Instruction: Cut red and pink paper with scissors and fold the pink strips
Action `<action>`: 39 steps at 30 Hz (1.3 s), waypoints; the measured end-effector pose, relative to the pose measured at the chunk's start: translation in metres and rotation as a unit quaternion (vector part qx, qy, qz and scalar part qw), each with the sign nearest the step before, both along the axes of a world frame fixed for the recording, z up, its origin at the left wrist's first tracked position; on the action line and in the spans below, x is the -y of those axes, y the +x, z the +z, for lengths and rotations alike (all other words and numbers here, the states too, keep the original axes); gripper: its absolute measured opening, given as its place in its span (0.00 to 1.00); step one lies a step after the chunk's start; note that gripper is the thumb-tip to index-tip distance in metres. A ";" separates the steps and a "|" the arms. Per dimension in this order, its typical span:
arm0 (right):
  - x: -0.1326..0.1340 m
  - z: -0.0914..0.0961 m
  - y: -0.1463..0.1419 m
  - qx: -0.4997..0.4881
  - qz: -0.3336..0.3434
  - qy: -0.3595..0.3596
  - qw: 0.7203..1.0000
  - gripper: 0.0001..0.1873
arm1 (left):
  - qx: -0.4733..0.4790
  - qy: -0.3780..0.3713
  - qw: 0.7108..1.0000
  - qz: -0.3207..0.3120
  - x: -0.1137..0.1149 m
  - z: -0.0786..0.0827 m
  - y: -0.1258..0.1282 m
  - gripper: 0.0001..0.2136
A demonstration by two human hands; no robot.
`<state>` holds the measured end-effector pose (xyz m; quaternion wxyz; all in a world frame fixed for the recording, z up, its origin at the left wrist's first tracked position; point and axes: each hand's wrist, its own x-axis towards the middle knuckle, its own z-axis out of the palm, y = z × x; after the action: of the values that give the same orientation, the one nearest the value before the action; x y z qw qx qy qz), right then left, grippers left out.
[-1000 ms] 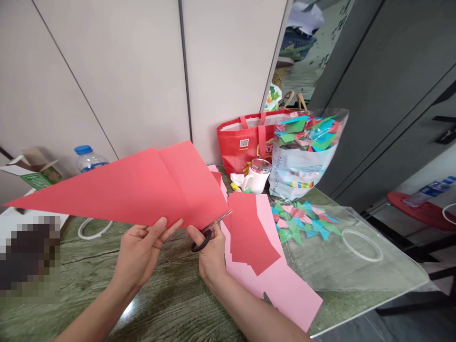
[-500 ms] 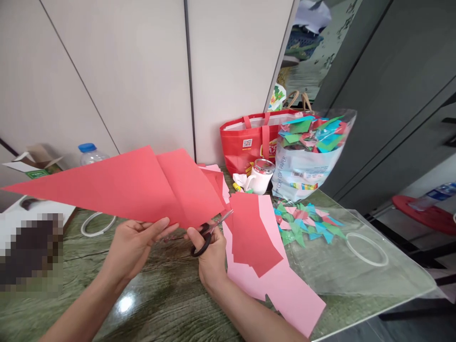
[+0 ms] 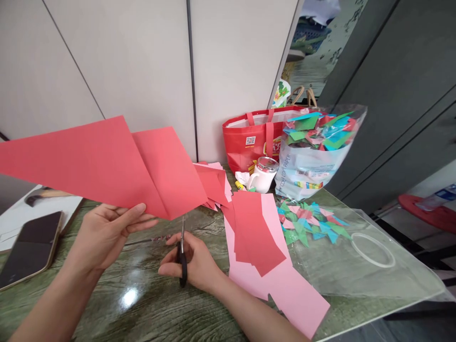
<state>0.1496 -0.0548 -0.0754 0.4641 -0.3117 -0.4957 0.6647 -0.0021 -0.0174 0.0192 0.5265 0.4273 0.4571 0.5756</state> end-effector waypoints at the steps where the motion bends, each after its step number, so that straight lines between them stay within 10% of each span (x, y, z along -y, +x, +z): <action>1: 0.001 0.000 0.000 0.000 0.016 -0.006 1.000 0.21 | -0.010 0.006 1.000 0.003 0.000 0.000 0.000 0.11; 39: 0.001 0.005 0.006 0.032 0.019 -0.007 0.999 0.21 | -0.058 0.011 0.996 -0.066 0.003 -0.018 0.015 0.13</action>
<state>0.1553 -0.0554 -0.0709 0.4333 -0.3264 -0.5116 0.6663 0.0125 -0.0201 0.0009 0.5311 0.4950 0.4511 0.5190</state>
